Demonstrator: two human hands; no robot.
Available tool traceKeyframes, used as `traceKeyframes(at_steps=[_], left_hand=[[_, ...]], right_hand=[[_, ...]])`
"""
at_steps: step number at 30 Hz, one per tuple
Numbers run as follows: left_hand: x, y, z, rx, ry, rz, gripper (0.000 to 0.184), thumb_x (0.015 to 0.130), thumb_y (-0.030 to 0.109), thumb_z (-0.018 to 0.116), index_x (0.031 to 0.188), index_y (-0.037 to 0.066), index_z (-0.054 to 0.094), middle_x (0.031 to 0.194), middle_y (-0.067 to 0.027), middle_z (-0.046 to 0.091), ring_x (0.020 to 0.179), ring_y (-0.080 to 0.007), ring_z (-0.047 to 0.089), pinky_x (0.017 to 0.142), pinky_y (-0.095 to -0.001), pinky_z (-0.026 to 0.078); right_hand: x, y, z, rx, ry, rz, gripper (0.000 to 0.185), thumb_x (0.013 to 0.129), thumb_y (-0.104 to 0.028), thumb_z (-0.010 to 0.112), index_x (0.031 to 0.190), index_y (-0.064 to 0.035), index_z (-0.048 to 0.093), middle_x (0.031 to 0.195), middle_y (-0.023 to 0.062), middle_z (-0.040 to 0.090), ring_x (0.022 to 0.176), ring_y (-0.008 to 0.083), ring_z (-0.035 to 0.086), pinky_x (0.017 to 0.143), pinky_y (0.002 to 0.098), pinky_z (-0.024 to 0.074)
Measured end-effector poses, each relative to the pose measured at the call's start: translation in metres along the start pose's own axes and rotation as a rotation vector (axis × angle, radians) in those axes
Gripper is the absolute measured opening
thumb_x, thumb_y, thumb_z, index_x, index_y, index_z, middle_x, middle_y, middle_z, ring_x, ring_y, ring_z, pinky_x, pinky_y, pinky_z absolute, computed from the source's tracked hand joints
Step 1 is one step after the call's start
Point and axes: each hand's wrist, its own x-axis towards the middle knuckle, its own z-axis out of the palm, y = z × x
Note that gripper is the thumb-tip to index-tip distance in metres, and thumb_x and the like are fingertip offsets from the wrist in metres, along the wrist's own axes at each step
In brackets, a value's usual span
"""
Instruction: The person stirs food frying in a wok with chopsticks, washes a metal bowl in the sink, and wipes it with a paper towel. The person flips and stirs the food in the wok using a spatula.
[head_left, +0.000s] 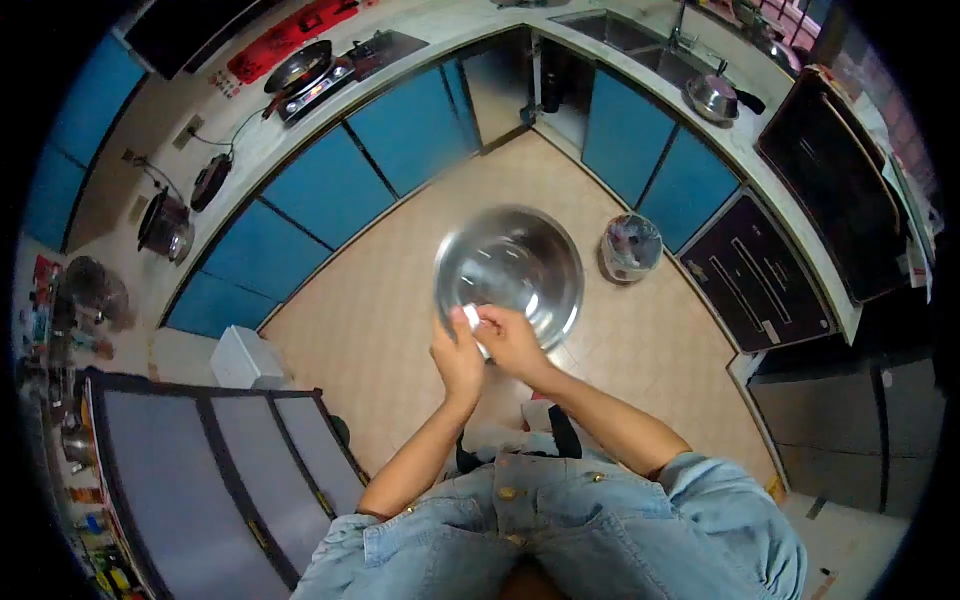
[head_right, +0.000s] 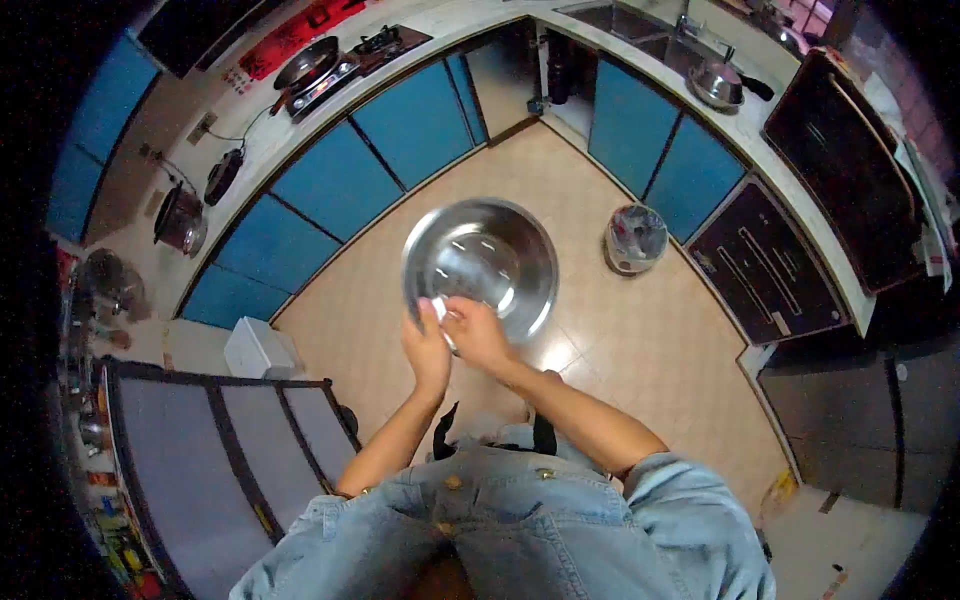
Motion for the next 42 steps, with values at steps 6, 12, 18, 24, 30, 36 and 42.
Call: traceKeyframes(at_steps=[6, 12, 18, 24, 30, 36, 42], left_hand=[[0.079, 0.015, 0.037, -0.015, -0.001, -0.151, 0.031, 0.087, 0.024, 0.040, 0.105, 0.000, 0.047, 0.095, -0.0155, 0.056, 0.085, -0.0216, 0.054, 0.074, -0.0309, 0.040], [0.169, 0.005, 0.076, 0.043, -0.234, -0.135, 0.032, 0.085, 0.019, 0.041, 0.112, 0.001, 0.045, 0.098, -0.0164, 0.056, 0.092, -0.0243, 0.054, 0.079, -0.0320, 0.039], [0.259, 0.001, 0.146, 0.032, -0.464, 0.060, 0.033, 0.079, 0.011, 0.045, 0.112, 0.004, 0.046, 0.094, -0.0198, 0.057, 0.087, -0.0296, 0.056, 0.075, -0.0339, 0.041], [0.347, 0.028, 0.175, -0.101, -0.644, 0.034, 0.033, 0.079, 0.007, 0.042, 0.112, 0.004, 0.045, 0.096, -0.0177, 0.056, 0.090, -0.0274, 0.055, 0.076, -0.0334, 0.041], [0.393, 0.036, 0.192, -0.079, -0.536, 0.151, 0.035, 0.080, 0.007, 0.042, 0.116, 0.004, 0.043, 0.094, -0.0166, 0.057, 0.086, -0.0249, 0.056, 0.075, -0.0332, 0.042], [0.415, 0.060, 0.200, -0.014, -0.399, 0.102, 0.034, 0.082, 0.008, 0.041, 0.116, 0.004, 0.043, 0.088, -0.0186, 0.058, 0.081, -0.0228, 0.058, 0.071, -0.0322, 0.043], [0.433, 0.072, 0.211, -0.108, -0.111, 0.277, 0.037, 0.083, 0.004, 0.038, 0.119, -0.001, 0.040, 0.106, -0.0152, 0.053, 0.095, -0.0178, 0.051, 0.081, -0.0262, 0.038]], right_hand=[[0.045, 0.020, -0.062, -0.271, 0.026, -0.347, 0.007, 0.076, -0.007, 0.048, 0.076, -0.0016, 0.052, 0.068, 0.0122, 0.045, 0.066, 0.0274, 0.048, 0.055, 0.0356, 0.0379], [0.117, 0.061, -0.168, -0.883, 0.204, -0.344, 0.018, 0.067, -0.006, 0.054, 0.084, -0.0030, 0.052, 0.073, 0.0101, 0.047, 0.070, 0.0263, 0.050, 0.055, 0.0360, 0.0422], [0.242, 0.016, -0.178, -0.691, 0.491, -0.694, 0.033, 0.063, -0.006, 0.057, 0.094, -0.0028, 0.050, 0.074, 0.0105, 0.047, 0.067, 0.0262, 0.050, 0.055, 0.0343, 0.0421], [0.349, 0.004, -0.186, -1.012, 0.323, -0.594, 0.044, 0.062, -0.010, 0.056, 0.104, -0.0022, 0.048, 0.076, 0.0081, 0.048, 0.069, 0.0230, 0.051, 0.057, 0.0315, 0.0440], [0.416, 0.010, -0.243, -1.173, 0.448, -0.223, 0.019, 0.067, -0.011, 0.053, 0.083, -0.0018, 0.051, 0.073, 0.0136, 0.053, 0.066, 0.0272, 0.055, 0.051, 0.0365, 0.0450], [0.437, 0.013, -0.282, -1.076, 0.589, -0.050, 0.018, 0.073, -0.019, 0.054, 0.070, -0.0016, 0.051, 0.068, 0.0152, 0.056, 0.060, 0.0302, 0.057, 0.052, 0.0394, 0.0449], [0.429, 0.028, -0.297, -0.682, 0.562, 0.210, 0.033, 0.076, -0.027, 0.048, 0.074, 0.0051, 0.054, 0.066, 0.0208, 0.057, 0.064, 0.0357, 0.056, 0.061, 0.0449, 0.0427]])
